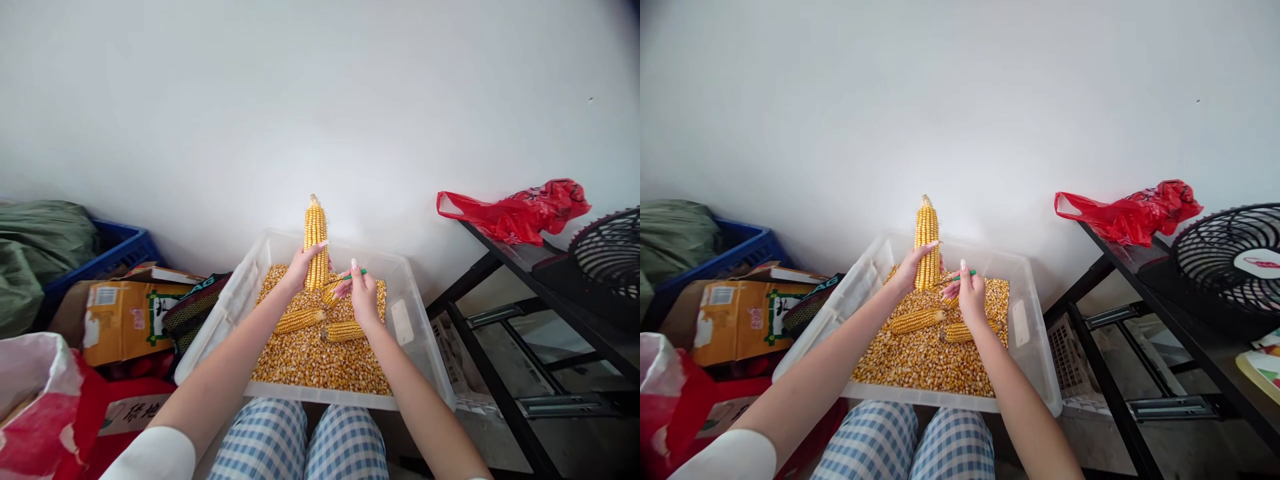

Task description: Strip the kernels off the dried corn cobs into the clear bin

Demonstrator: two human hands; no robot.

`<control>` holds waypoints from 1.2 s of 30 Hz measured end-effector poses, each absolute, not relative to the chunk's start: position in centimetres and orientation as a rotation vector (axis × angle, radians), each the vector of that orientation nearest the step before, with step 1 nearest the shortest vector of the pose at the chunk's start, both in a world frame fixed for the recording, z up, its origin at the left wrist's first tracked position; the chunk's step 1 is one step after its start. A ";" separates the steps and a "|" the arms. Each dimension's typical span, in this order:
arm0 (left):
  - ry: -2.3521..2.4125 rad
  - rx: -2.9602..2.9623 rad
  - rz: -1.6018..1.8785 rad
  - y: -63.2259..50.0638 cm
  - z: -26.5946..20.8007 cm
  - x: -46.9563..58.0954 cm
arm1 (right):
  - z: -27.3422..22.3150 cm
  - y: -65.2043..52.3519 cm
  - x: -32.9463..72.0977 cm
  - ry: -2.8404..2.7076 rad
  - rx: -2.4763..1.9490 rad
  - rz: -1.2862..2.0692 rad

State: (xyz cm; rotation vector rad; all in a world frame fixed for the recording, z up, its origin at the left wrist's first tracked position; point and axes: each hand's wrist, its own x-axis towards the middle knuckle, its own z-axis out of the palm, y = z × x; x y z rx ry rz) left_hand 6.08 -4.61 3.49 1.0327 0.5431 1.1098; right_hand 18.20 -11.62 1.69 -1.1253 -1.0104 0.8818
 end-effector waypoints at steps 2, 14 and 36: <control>0.566 1.168 1.077 -5.0 3.2 6.3 | 1.1 -11.2 18.4 -1.043 -1.182 0.909; 0.611 0.790 1.040 -3.7 2.7 6.3 | 2.3 -11.3 19.0 -0.997 -1.038 0.915; 0.675 0.701 1.110 -3.8 3.5 6.1 | 2.6 -12.0 18.1 -1.013 -1.024 0.885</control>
